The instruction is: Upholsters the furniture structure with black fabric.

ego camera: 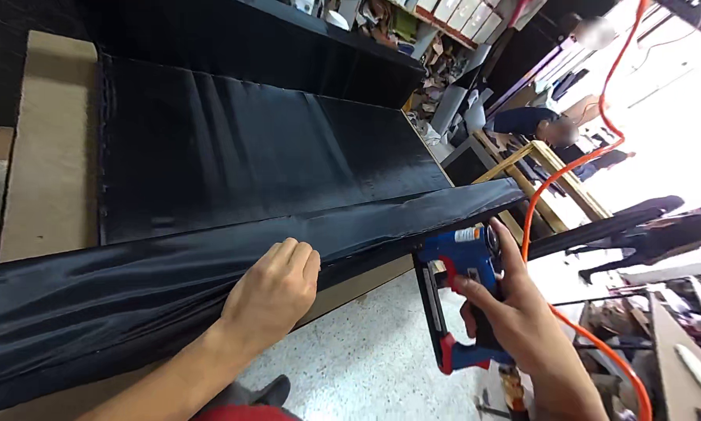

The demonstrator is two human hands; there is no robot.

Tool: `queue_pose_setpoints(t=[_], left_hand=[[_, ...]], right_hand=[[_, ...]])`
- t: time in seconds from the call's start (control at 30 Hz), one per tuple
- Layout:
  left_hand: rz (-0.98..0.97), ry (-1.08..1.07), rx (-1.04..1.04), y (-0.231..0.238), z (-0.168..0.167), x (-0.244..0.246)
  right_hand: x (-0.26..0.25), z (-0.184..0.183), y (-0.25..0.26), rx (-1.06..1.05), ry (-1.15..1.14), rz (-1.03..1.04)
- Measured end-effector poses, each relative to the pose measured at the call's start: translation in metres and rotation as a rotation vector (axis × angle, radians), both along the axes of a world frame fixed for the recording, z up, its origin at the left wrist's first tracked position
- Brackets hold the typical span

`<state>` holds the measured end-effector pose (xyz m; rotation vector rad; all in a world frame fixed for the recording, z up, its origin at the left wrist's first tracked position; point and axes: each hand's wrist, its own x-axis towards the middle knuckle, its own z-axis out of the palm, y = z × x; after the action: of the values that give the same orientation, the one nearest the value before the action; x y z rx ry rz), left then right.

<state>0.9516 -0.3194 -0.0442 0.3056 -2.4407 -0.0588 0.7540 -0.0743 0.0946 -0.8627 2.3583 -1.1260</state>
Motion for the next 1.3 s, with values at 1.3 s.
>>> queue_pose_setpoints(t=[1.3], left_hand=[[-0.074, -0.184, 0.320, -0.047, 0.022, 0.101]], right_hand=[[0.165, -0.037, 0.022, 0.123, -0.036, -0.150]])
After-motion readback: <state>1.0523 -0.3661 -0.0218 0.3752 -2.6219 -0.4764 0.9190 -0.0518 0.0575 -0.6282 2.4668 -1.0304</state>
